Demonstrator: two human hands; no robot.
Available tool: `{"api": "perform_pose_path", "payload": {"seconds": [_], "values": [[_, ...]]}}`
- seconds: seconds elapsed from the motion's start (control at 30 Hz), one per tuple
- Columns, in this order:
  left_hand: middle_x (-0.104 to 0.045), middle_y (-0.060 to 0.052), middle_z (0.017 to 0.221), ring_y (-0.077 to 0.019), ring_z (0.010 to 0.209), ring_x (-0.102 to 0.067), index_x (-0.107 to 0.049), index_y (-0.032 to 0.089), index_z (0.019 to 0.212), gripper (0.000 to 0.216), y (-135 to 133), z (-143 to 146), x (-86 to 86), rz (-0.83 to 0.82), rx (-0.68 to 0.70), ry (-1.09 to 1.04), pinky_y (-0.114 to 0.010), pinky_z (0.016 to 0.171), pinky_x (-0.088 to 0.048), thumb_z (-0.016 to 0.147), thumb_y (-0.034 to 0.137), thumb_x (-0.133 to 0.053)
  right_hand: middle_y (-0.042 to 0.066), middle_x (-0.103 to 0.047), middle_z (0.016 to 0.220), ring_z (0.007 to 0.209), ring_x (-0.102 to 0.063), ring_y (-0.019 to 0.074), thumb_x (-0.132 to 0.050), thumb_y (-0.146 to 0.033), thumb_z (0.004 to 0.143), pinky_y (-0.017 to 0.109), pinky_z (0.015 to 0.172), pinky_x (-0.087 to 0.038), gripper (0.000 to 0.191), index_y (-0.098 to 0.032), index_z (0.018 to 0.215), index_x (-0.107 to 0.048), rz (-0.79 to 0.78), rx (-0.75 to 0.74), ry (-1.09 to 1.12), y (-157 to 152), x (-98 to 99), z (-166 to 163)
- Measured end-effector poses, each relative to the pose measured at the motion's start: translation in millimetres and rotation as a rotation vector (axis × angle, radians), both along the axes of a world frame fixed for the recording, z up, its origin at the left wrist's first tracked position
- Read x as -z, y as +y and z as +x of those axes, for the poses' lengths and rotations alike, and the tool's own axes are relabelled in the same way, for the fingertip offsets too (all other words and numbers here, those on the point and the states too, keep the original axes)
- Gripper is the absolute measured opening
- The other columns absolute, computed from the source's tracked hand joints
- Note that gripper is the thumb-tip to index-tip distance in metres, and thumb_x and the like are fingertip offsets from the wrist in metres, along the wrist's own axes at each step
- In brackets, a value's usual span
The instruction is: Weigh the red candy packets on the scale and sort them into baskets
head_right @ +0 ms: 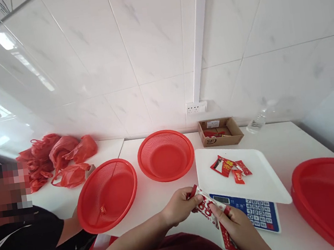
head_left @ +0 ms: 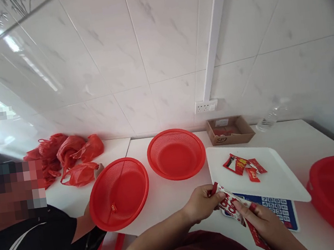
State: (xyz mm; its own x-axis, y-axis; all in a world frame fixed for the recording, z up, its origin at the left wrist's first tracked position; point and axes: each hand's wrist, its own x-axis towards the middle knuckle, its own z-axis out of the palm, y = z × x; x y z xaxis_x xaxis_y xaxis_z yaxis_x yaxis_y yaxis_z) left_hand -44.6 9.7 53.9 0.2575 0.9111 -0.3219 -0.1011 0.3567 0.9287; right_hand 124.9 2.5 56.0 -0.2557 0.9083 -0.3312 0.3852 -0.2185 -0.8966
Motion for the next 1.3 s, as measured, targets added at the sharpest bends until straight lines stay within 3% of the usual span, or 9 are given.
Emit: {"api": "perform_pose_path", "payload": {"seconds": [0.1,0.27,0.5,0.73,0.87,0.97,1.07,1.13,1.3], "values": [[-0.051,0.004,0.06,-0.0076,0.051,-0.044,-0.055,0.016,0.073,0.063,3.5,5.1,-5.2,-0.049,0.041,0.01,-0.024,0.053,-0.033,0.055,0.076,-0.061,0.006,-0.07,0.066,0.074,-0.065,0.0268,-0.052,-0.073,0.067,0.029,0.068,-0.052,0.054,-0.022,0.06,-0.065,-0.02,-0.067,0.053,12.1,-3.1,7.9],[-0.055,0.002,0.061,-0.0085,0.051,-0.046,-0.059,0.016,0.071,0.066,9.0,21.4,-13.5,-0.134,0.051,-0.022,-0.026,0.056,-0.037,0.043,0.074,-0.07,0.009,-0.071,0.067,0.086,-0.065,0.0309,-0.053,-0.071,0.069,0.034,0.084,-0.051,0.052,-0.023,0.055,-0.065,0.035,-0.117,0.113,24.9,-10.2,20.8],[-0.055,0.001,0.066,-0.0097,0.057,-0.045,-0.065,0.014,0.08,0.067,13.4,57.3,2.3,-0.108,-0.02,0.035,-0.027,0.06,-0.039,0.051,0.074,-0.066,0.009,-0.074,0.089,0.103,-0.061,0.034,-0.053,-0.068,0.07,0.041,0.099,-0.042,0.048,-0.024,0.065,-0.07,0.077,-0.182,0.072,48.2,0.7,55.6],[-0.06,-0.001,0.072,-0.0123,0.065,-0.052,-0.066,0.014,0.087,0.066,17.0,88.0,-2.6,-0.13,-0.186,-0.106,-0.03,0.072,-0.043,0.052,0.069,-0.071,0.007,-0.074,0.09,0.096,-0.064,0.0317,-0.051,-0.068,0.072,0.034,0.089,-0.049,0.046,-0.024,0.068,-0.067,0.027,-0.243,0.144,61.7,-3.4,77.8],[-0.059,0.0,0.068,-0.0121,0.064,-0.052,-0.064,0.014,0.078,0.064,17.8,100.5,-8.6,-0.184,-0.227,-0.121,-0.031,0.073,-0.043,0.046,0.067,-0.075,0.002,-0.068,0.066,0.066,-0.062,0.022,-0.047,-0.068,0.075,0.028,0.063,-0.051,0.045,-0.025,0.068,-0.057,-0.059,-0.33,0.166,66.3,-3.5,87.5],[-0.055,0.001,0.064,-0.0103,0.059,-0.046,-0.062,0.014,0.074,0.062,15.2,109.1,-3.5,-0.169,-0.279,0.016,-0.026,0.064,-0.04,0.051,0.072,-0.068,-0.003,-0.055,0.049,0.05,-0.051,0.0165,-0.046,-0.068,0.076,0.026,0.05,-0.042,0.046,-0.025,0.059,-0.045,0.072,-0.35,0.043,69.4,2.4,92.6],[-0.052,0.003,0.061,-0.01,0.058,-0.041,-0.061,0.015,0.072,0.056,10.9,114.3,4.6,-0.133,-0.348,0.27,-0.024,0.057,-0.034,0.06,0.07,-0.063,-0.003,-0.049,0.045,0.048,-0.045,0.0157,-0.044,-0.067,0.077,0.026,0.049,-0.038,0.048,-0.025,0.055,-0.039,0.264,-0.361,-0.065,69.3,10.4,95.1],[-0.05,0.003,0.059,-0.0103,0.058,-0.04,-0.06,0.016,0.07,0.053,7.6,114.9,7.3,-0.118,-0.369,0.385,-0.024,0.055,-0.032,0.062,0.068,-0.063,-0.003,-0.048,0.045,0.046,-0.044,0.0155,-0.042,-0.067,0.078,0.026,0.049,-0.037,0.048,-0.025,0.056,-0.038,0.297,-0.364,-0.075,67.4,14.2,96.5],[-0.052,0.003,0.059,-0.0094,0.051,-0.044,-0.06,0.016,0.075,0.06,2.7,114.1,1.2,-0.166,-0.248,0.168,-0.023,0.051,-0.032,0.059,0.074,-0.061,-0.003,-0.05,0.049,0.05,-0.046,0.0154,-0.045,-0.068,0.077,0.025,0.05,-0.04,0.047,-0.025,0.056,-0.043,0.167,-0.33,0.055,64.5,14.9,100.1]]}}
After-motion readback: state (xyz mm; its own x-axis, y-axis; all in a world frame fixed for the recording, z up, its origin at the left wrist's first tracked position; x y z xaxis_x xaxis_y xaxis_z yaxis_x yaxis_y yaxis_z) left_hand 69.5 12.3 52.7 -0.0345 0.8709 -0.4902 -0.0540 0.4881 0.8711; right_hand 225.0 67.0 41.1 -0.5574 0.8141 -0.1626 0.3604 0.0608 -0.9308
